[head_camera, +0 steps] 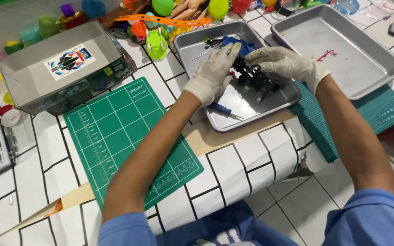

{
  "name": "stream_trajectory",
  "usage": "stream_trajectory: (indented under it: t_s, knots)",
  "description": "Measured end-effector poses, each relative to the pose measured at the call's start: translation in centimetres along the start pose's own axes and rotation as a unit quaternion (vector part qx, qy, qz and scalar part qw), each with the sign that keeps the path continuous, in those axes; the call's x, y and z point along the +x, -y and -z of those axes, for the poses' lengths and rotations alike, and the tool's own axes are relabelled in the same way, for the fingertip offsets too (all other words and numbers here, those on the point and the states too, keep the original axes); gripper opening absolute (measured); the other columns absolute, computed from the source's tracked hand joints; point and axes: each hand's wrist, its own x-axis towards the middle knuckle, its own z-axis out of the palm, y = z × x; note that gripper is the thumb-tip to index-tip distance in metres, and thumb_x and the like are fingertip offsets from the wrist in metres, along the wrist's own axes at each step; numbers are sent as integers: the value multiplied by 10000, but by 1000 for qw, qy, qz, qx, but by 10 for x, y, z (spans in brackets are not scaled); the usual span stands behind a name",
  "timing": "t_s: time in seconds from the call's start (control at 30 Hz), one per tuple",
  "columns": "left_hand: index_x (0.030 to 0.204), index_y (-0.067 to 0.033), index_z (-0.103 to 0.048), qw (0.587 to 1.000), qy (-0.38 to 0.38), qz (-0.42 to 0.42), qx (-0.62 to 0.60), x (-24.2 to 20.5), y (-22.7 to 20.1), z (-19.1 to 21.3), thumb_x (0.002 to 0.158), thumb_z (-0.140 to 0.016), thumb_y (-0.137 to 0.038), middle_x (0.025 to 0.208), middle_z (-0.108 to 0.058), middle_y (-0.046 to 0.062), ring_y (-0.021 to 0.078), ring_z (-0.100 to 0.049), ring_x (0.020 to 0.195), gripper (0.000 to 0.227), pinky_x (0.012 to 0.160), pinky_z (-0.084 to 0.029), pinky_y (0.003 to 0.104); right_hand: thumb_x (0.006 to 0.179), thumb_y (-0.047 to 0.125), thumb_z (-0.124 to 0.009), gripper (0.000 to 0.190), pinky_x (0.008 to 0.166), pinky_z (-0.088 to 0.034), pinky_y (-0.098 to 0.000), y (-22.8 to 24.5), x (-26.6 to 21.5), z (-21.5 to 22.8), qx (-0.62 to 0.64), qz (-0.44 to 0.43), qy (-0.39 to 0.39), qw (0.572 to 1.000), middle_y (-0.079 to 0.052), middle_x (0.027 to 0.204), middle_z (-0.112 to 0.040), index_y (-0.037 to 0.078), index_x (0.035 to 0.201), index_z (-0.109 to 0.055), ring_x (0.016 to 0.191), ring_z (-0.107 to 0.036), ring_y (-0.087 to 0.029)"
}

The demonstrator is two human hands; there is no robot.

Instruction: The person assembles a black plastic model kit on a green cutting mat. They handle small black components, apply glue from a tube to a part, and attach it to the main frame. The person also picks up and places small red and green circular pieces into a metal tray.

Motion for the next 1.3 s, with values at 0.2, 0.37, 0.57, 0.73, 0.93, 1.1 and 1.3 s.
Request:
stream_trajectory:
  t_s: [0.2, 0.37, 0.57, 0.73, 0.93, 1.1, 1.3]
  knots:
    - [1309, -190, -576, 985, -93, -68, -129, 62, 30, -55, 732, -927, -199, 1146, -627, 99, 303, -646, 1088, 676, 907, -543, 438, 901, 239, -694, 544, 1070, -529, -317, -16, -4, -1, 80, 20, -40, 996, -116, 1308, -675, 40, 1397, -591, 1228, -642, -202]
    - [1082, -131, -568, 948, -199, -153, -197, 25, 29, -2, 724, -940, -69, 1054, -720, 73, 239, -705, 951, 519, 874, -576, 371, 917, 361, -659, 550, 1122, -486, -313, 15, -14, -15, 80, 79, -65, 992, -137, 1348, -658, 0, 1329, -614, 1236, -633, -202]
    - [1007, -137, -597, 917, -249, 41, -309, -86, 13, 90, 802, -851, -96, 1013, -694, 47, 189, -695, 874, 329, 677, -603, 263, 1052, 370, -549, 401, 781, -597, -290, 35, -16, -22, 87, -9, -173, 981, -105, 1131, -728, 29, 1204, -696, 912, -697, -175]
    - [1114, -1, -633, 826, -271, 348, -351, -210, -1, 154, 851, -828, -105, 992, -700, 146, 193, -736, 690, 344, 429, -617, 258, 966, 128, -657, 261, 1049, -559, -379, 102, -29, -54, -132, -271, -124, 945, -86, 1368, -684, 124, 1222, -709, 1220, -659, -250]
    - [1206, 4, -570, 740, -204, 527, -365, -313, 14, 131, 948, -658, -73, 1030, -649, 202, 284, -649, 822, 284, 692, -604, 401, 973, 176, -651, 349, 912, -511, -386, 60, -29, -62, -373, -268, -21, 888, -85, 1244, -621, 129, 1316, -694, 1108, -605, -286]
    - [1469, -443, -499, 854, 134, 436, 249, -343, -6, 119, 927, -343, -749, 495, -639, -36, 177, -635, 450, 641, 496, -556, 328, 990, 64, -584, 406, 707, -536, -334, 111, -36, -82, -273, -283, -73, 917, -152, 1275, -570, 62, 1396, -597, 880, -639, -275]
    - [945, -313, -677, 950, -208, -8, 232, -216, -40, 49, 1063, -572, -553, 663, -540, -129, 59, -558, 529, 287, 472, -366, 193, 928, 54, -733, 272, 593, -477, -215, 90, -52, -79, -45, -205, -217, 953, -104, 943, -715, 63, 1199, -708, 722, -604, -137]
